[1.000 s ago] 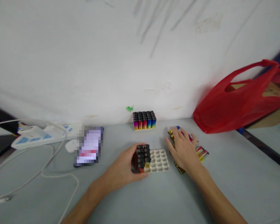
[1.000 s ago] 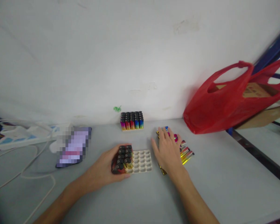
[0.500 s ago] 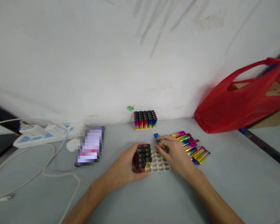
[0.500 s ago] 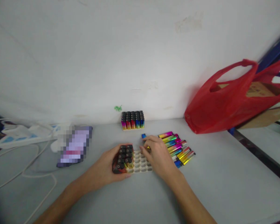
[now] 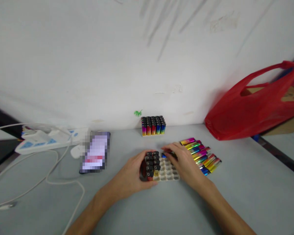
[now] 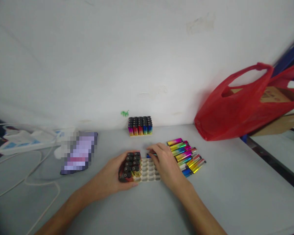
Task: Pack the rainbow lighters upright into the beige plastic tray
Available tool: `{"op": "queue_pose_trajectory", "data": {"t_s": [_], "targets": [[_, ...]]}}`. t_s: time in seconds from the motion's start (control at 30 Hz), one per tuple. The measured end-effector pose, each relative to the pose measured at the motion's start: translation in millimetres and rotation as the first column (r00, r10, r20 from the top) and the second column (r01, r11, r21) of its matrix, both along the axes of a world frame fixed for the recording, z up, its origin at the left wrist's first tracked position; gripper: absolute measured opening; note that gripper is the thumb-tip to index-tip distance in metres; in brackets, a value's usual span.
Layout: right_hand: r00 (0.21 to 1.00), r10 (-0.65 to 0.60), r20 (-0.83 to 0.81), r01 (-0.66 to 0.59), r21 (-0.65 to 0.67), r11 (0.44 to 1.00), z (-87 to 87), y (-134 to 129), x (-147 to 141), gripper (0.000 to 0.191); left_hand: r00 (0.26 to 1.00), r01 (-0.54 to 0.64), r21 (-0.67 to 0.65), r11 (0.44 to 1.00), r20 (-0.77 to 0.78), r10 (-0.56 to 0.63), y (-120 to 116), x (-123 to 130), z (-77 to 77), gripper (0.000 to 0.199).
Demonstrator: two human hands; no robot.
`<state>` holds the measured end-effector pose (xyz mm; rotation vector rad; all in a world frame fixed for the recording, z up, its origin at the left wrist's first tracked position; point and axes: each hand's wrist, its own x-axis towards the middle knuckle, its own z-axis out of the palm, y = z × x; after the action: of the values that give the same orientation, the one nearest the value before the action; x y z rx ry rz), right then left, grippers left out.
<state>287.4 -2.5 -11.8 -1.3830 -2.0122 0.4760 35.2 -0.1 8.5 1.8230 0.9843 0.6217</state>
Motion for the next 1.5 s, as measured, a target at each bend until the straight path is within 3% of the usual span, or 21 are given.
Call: {"op": "queue_pose_trajectory", "data": {"t_s": [0.3,0.57,0.9,1.07,1.17,1.33,1.5], "targets": [[0.998,0.060,-0.001,-0.060,-0.079,0.995,9.6,-6.7,-2.9,0.014,1.000,0.003,0.025,1.000,-0.015,-0.002,0.2,-0.6,-0.5,0.084],[0.997,0.070,0.034,-0.066,-0.091,0.994,11.6,-9.3,1.4,0.038,1.000,0.005,0.010,1.000,-0.015,-0.005,-0.1,-0.6,0.5,0.082],[0.995,0.059,-0.076,-0.070,-0.146,0.987,20.2,-7.2,-1.2,0.041,1.000,0.021,0.019,1.000,-0.022,-0.020,1.0,-0.3,0.0,0.080],[0.985,0.078,-0.151,-0.094,-0.106,0.990,19.3,-6.1,-1.5,0.038,1.000,-0.002,0.046,0.999,-0.017,0.002,1.3,-0.7,-1.5,0.081],[0.986,0.047,-0.161,-0.055,-0.046,0.997,16.5,-5.0,-1.6,0.036,1.000,-0.002,0.033,0.999,-0.015,0.003,1.2,-0.3,-0.3,0.079],[0.975,-0.102,-0.200,0.119,0.073,0.990,15.2,-3.8,-0.8,0.042,1.000,0.002,0.024,1.000,-0.008,-0.002,0.7,0.3,0.0,0.078],[0.953,-0.198,-0.230,0.211,0.036,0.977,19.5,-6.4,-3.9,0.030,1.000,-0.005,0.049,0.999,-0.029,0.007,0.7,-0.6,-3.1,0.081]]}}
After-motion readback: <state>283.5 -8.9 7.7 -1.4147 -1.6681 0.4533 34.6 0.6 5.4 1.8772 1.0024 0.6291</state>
